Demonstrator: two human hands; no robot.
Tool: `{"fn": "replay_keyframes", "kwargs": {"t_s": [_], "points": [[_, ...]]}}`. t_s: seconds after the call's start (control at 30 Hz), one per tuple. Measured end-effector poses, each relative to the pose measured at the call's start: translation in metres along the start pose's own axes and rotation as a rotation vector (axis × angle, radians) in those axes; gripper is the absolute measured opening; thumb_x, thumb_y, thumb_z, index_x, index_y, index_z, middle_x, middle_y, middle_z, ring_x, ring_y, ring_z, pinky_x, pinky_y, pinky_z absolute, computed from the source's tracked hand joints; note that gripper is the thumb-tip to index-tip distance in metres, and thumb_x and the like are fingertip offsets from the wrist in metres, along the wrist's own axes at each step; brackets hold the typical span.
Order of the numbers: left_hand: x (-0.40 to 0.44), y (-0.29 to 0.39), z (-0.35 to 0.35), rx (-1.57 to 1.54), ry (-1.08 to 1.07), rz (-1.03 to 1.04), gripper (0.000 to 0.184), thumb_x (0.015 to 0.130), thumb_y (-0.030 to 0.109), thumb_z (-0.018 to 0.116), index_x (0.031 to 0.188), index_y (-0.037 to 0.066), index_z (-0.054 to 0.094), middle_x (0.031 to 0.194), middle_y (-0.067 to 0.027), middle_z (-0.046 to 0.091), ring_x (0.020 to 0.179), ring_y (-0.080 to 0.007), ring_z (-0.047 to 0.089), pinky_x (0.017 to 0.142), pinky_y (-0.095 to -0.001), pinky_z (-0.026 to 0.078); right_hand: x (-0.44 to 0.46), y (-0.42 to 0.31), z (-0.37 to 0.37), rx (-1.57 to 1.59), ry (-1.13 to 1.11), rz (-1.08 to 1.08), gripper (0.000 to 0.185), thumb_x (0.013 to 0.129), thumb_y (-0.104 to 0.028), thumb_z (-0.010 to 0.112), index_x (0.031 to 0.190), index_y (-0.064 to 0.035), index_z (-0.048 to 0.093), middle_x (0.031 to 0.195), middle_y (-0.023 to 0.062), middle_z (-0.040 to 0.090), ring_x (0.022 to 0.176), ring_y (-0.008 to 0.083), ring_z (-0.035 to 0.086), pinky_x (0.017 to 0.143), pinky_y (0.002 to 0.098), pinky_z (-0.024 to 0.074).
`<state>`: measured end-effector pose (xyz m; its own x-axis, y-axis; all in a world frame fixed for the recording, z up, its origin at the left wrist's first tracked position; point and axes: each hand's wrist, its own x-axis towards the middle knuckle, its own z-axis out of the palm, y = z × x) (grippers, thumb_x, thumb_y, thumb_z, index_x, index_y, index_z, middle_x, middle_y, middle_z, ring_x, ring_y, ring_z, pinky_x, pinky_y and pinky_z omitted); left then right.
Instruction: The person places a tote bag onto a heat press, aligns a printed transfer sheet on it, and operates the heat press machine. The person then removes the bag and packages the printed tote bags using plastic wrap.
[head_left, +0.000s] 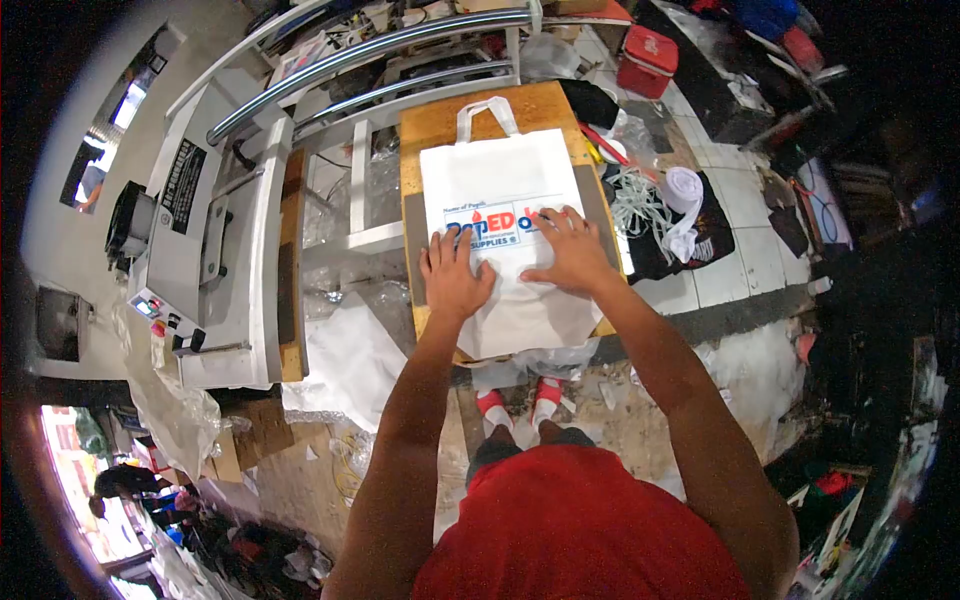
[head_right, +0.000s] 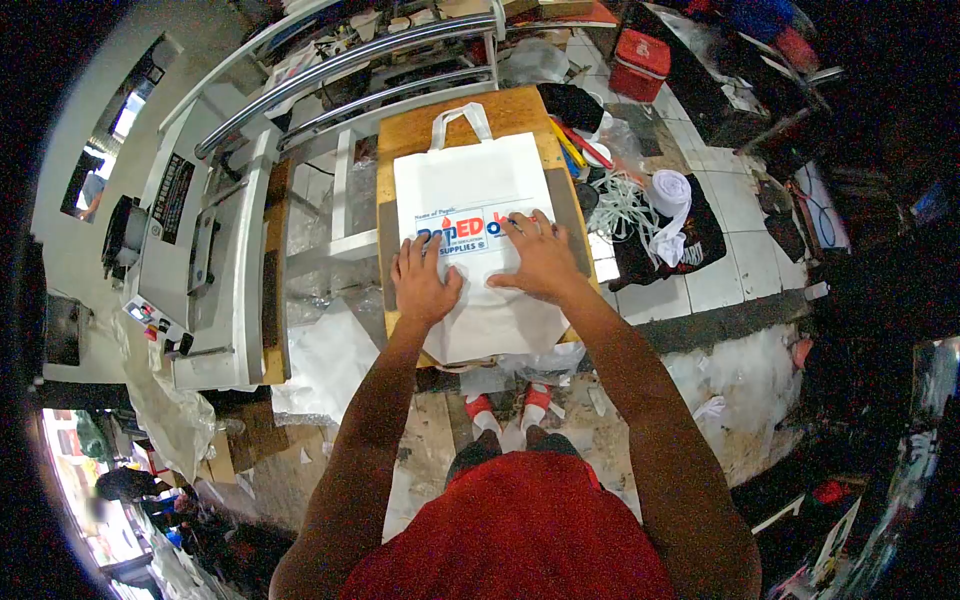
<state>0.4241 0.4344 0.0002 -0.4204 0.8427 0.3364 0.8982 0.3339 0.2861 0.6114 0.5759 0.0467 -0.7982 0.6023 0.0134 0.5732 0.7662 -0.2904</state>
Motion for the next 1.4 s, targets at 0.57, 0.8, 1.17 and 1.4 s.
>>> {"fn": "replay_keyframes", "kwargs": {"t_s": [0.57,0.8,1.17,1.4], "points": [[0.001,-0.004,0.000,0.004,-0.003,0.002,0.062,0.080,0.036,0.060,0.136,0.011,0.051,0.143,-0.0140,0.046,0.137,-0.0401,0.034,0.110,-0.0616,0.024,0.003,0.003,0.005,0.024,0.040,-0.034,0.103,0.064,-0.066,0.076,0.144,-0.0093,0.045,0.149,0.0117,0.038,0.139,0.0413,0.029,0.109,0.0608,0.0263],[0.005,-0.006,-0.010,0.015,-0.107,-0.030,0.069,0.081,0.046,0.060,0.141,0.013,0.047,0.148,-0.0135,0.040,0.140,-0.0391,0.030,0.111,-0.0615,0.021,0.007,0.000,0.001,0.001,-0.001,-0.002,0.105,0.058,-0.068,0.077,0.143,-0.0136,0.047,0.147,0.0122,0.041,0.138,0.0389,0.033,0.106,0.0617,0.0302],[-0.068,-0.163,-0.227,0.235,0.543,-0.333,0.046,0.072,0.021,0.075,0.110,0.001,0.058,0.107,-0.0195,0.059,0.108,-0.0396,0.053,0.096,-0.0472,0.039,0.015,-0.011,0.007,-0.052,0.008,-0.025,0.106,0.060,-0.063,0.080,0.146,-0.0141,0.042,0.148,0.0157,0.041,0.138,0.0403,0.035,0.108,0.0633,0.0300],[-0.101,-0.313,-0.341,0.792,0.204,-0.631,0.055,0.072,0.033,0.073,0.117,0.005,0.059,0.127,-0.0163,0.056,0.116,-0.0374,0.053,0.095,-0.0513,0.045,0.005,-0.006,-0.002,-0.013,-0.016,-0.010,0.108,0.062,-0.067,0.077,0.150,-0.0183,0.037,0.151,0.0136,0.038,0.141,0.0400,0.030,0.110,0.0583,0.0296]]}}
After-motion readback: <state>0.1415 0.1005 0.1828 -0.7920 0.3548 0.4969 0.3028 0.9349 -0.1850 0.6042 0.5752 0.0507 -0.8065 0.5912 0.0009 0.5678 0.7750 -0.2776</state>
